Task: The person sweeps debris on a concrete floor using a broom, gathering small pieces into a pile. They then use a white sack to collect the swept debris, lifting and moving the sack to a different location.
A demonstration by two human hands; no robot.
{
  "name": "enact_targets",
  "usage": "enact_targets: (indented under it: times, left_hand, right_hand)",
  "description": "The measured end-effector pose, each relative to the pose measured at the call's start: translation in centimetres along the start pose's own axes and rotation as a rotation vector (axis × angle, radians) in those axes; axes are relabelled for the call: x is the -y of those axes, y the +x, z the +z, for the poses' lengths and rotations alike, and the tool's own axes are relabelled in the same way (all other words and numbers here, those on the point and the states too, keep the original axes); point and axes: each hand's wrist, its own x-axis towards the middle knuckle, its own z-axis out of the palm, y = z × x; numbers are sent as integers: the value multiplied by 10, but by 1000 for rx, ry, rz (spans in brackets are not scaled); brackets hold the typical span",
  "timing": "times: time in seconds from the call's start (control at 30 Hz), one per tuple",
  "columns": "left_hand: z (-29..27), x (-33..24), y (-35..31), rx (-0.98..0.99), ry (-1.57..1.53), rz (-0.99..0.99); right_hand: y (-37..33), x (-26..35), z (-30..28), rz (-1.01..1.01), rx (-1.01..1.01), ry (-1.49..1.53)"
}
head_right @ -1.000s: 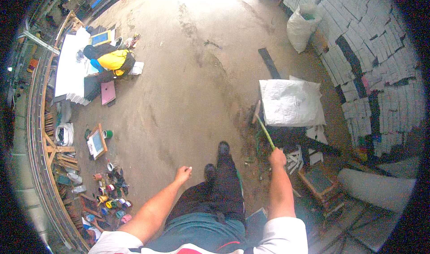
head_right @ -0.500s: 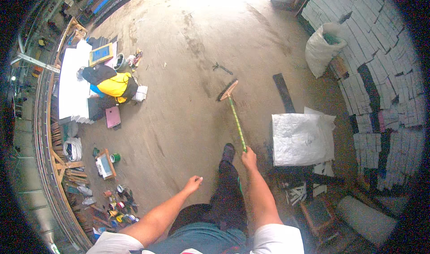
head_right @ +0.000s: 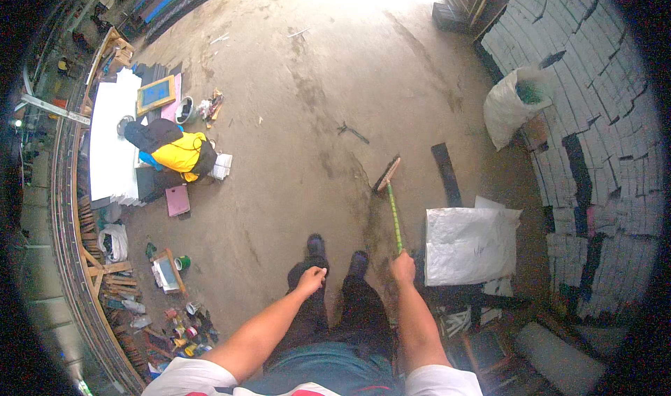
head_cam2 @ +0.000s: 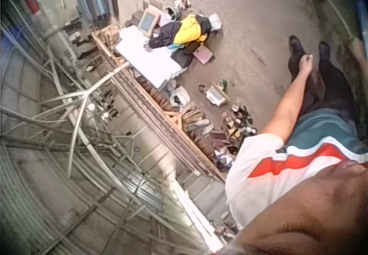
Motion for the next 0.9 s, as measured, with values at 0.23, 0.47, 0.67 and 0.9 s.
enact_targets:
  times: [0.23,0.47,0.67,0.9]
  left_hand:
    - [-43,-52,61,80,166,85]
    - [-162,-146,143,42,286,174]
    - [-251,-196,201,-14,213,60]
    - [-267,-262,233,-50,214,107]
  right_hand:
    - [50,132,6,-171,-11,67]
    - [154,287,-3,-102,16,-153]
    - [170,272,-51,29,-27,-193]
    - [158,242,-109,148,-131,-123]
